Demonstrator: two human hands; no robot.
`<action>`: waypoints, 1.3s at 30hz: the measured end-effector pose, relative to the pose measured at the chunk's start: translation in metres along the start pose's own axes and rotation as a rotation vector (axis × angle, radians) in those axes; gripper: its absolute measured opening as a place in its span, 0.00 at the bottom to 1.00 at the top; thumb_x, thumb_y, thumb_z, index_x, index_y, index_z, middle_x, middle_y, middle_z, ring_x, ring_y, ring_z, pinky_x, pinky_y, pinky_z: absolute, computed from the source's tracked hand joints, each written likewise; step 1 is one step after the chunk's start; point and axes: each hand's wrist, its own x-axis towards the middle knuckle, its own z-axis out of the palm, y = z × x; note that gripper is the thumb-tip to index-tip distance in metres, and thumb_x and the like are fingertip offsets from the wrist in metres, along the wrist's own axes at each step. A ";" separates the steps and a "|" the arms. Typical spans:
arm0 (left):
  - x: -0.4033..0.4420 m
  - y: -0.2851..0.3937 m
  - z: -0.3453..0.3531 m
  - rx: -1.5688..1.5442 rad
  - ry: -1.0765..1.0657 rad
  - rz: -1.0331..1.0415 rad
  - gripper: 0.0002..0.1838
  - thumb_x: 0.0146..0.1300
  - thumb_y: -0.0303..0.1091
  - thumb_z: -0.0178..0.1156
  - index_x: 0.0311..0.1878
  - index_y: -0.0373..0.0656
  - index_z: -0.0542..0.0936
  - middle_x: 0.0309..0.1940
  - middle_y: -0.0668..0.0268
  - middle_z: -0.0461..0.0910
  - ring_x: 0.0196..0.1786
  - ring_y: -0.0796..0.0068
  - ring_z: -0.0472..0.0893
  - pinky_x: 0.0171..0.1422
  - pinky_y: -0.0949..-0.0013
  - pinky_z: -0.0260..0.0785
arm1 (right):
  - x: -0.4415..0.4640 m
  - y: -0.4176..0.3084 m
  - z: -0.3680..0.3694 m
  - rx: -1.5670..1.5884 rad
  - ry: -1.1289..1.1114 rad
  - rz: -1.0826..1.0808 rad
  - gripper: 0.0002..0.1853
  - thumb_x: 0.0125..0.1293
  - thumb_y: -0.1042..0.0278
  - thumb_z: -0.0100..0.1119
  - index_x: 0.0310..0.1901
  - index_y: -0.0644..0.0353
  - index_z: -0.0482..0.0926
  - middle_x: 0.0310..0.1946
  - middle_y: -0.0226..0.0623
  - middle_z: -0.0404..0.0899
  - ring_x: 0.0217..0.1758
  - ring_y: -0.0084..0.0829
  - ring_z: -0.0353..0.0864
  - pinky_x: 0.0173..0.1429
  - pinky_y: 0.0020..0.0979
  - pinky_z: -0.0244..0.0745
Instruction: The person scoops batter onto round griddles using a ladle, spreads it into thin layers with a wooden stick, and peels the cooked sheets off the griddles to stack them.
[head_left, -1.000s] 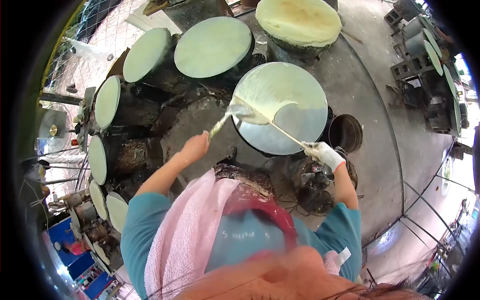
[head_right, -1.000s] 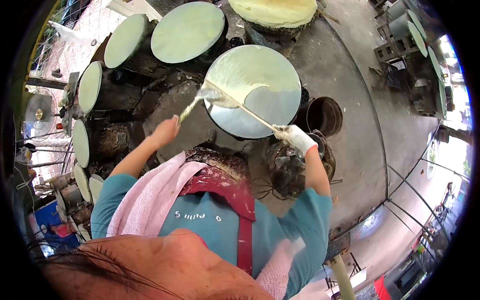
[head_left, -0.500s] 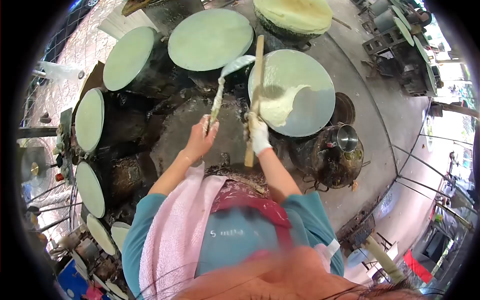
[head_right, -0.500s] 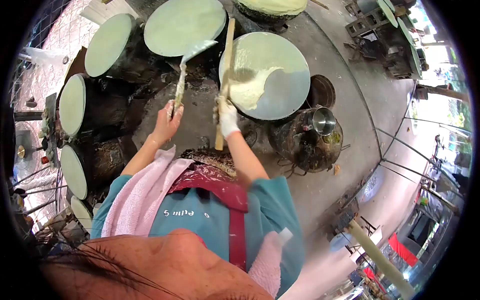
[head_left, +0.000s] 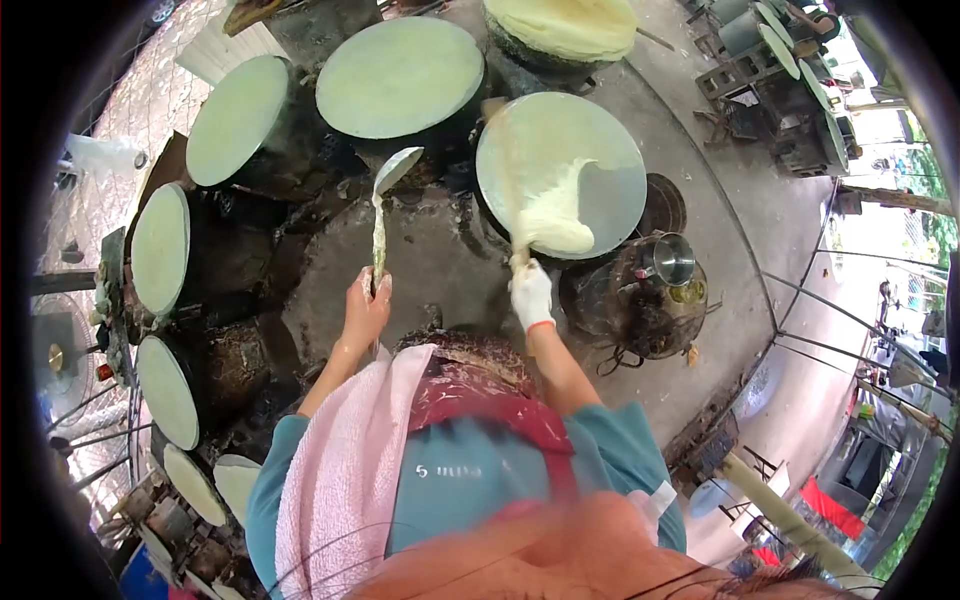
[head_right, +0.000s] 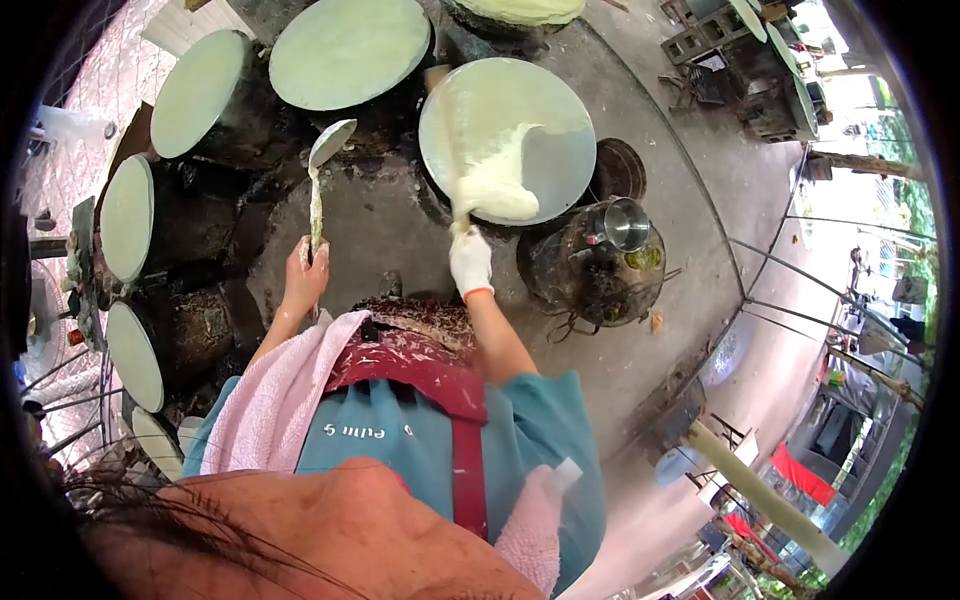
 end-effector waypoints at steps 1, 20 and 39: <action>-0.003 -0.002 0.008 0.014 0.014 0.012 0.06 0.66 0.30 0.53 0.37 0.37 0.74 0.20 0.70 0.70 0.23 0.83 0.67 0.28 0.73 0.61 | -0.011 -0.019 -0.025 -0.187 -0.012 0.069 0.19 0.69 0.47 0.48 0.38 0.57 0.75 0.24 0.46 0.79 0.27 0.44 0.80 0.31 0.43 0.73; -0.063 0.061 0.127 -0.115 0.153 -0.202 0.06 0.67 0.30 0.53 0.36 0.36 0.73 0.20 0.73 0.69 0.22 0.85 0.66 0.25 0.75 0.59 | 0.081 0.057 -0.217 -0.181 -0.023 0.063 0.22 0.70 0.49 0.44 0.41 0.63 0.77 0.34 0.56 0.81 0.41 0.55 0.80 0.44 0.48 0.74; -0.061 0.075 0.153 -0.058 0.133 -0.288 0.04 0.68 0.30 0.53 0.37 0.41 0.71 0.17 0.76 0.65 0.15 0.87 0.63 0.17 0.78 0.53 | 0.239 0.003 -0.242 -0.621 0.076 -0.245 0.23 0.66 0.51 0.49 0.59 0.51 0.74 0.38 0.44 0.82 0.39 0.44 0.83 0.44 0.42 0.78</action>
